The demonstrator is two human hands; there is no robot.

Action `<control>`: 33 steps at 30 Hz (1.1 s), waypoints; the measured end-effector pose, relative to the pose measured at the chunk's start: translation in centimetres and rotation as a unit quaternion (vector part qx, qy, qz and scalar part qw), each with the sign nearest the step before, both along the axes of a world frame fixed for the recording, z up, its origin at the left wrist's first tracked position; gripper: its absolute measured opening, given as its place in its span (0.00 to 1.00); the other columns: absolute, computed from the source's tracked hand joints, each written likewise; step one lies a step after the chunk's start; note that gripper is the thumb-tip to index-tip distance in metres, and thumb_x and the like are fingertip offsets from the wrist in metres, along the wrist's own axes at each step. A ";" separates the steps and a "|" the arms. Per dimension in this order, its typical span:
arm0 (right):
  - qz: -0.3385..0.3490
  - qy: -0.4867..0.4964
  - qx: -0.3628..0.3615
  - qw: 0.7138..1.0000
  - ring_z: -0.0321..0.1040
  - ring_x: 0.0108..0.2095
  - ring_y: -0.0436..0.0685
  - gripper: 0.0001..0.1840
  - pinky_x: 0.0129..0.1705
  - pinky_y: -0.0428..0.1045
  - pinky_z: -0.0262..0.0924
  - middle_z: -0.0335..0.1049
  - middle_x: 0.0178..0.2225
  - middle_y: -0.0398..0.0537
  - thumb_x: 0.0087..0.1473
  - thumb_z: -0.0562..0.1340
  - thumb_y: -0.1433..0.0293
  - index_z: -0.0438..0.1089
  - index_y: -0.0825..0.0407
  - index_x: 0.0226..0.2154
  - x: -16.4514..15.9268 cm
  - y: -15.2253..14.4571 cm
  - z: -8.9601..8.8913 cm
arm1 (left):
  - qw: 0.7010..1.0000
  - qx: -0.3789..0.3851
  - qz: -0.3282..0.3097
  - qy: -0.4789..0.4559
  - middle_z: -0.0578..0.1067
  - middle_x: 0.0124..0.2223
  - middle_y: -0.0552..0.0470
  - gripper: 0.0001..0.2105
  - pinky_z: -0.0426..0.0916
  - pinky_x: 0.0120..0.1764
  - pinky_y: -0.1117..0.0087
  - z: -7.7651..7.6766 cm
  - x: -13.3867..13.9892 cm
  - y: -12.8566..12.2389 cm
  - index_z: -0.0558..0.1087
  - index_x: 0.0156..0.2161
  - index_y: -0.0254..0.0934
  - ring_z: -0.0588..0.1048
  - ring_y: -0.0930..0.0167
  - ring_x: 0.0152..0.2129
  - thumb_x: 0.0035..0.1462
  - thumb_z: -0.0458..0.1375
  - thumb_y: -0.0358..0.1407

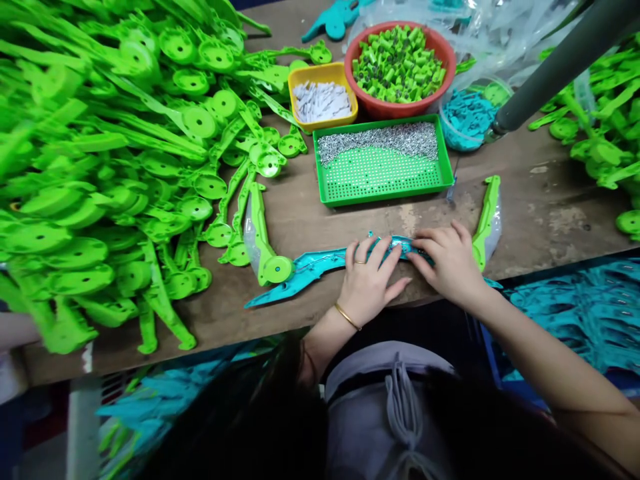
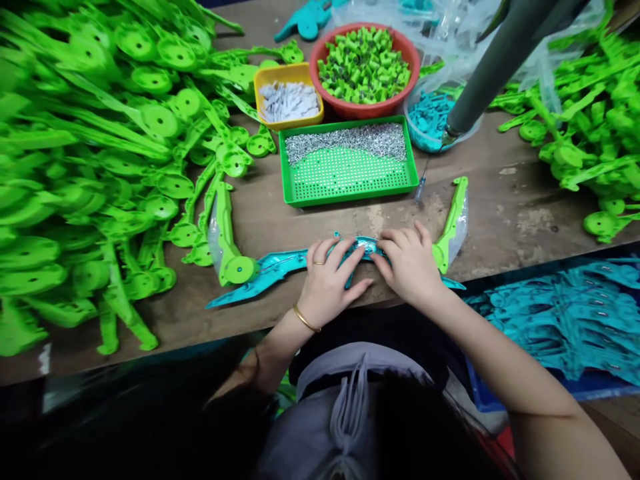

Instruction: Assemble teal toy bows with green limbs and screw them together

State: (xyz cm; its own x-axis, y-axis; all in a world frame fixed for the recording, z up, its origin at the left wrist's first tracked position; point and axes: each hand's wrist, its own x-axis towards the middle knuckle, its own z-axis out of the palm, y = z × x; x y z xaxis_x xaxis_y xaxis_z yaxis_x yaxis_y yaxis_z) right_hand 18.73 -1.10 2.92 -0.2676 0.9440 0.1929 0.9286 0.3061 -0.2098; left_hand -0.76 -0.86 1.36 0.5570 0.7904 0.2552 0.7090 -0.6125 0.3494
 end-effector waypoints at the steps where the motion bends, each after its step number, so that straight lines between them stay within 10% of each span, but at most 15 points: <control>1: 0.003 -0.002 -0.007 1.000 0.68 0.47 0.60 0.12 0.61 0.62 0.46 0.75 0.45 0.48 0.59 0.58 0.63 0.73 0.51 0.39 -0.1 0.0 -0.1 | 1.000 0.000 -0.004 0.011 0.70 0.58 0.42 0.24 0.52 0.59 0.50 -0.1 0.2 0.1 0.69 0.57 0.36 0.62 0.55 0.55 0.61 0.55 0.48; 26: 0.047 -0.047 -0.062 0.996 0.67 0.48 0.61 0.12 0.62 0.64 0.42 0.73 0.46 0.48 0.60 0.56 0.63 0.72 0.51 0.41 1.7 2.4 0.3 | 0.997 -0.025 0.059 0.040 0.68 0.58 0.39 0.25 0.55 0.57 0.49 0.2 2.2 -0.1 0.68 0.57 0.35 0.63 0.54 0.53 0.58 0.57 0.47; 33: 0.059 0.033 -0.078 0.995 0.68 0.48 0.59 0.10 0.61 0.63 0.47 0.74 0.45 0.48 0.59 0.58 0.65 0.70 0.50 0.41 2.3 2.5 0.4 | 0.992 0.026 0.106 -0.056 0.68 0.54 0.38 0.17 0.59 0.56 0.50 0.9 -3.6 -1.4 0.72 0.50 0.34 0.63 0.56 0.53 0.60 0.57 0.42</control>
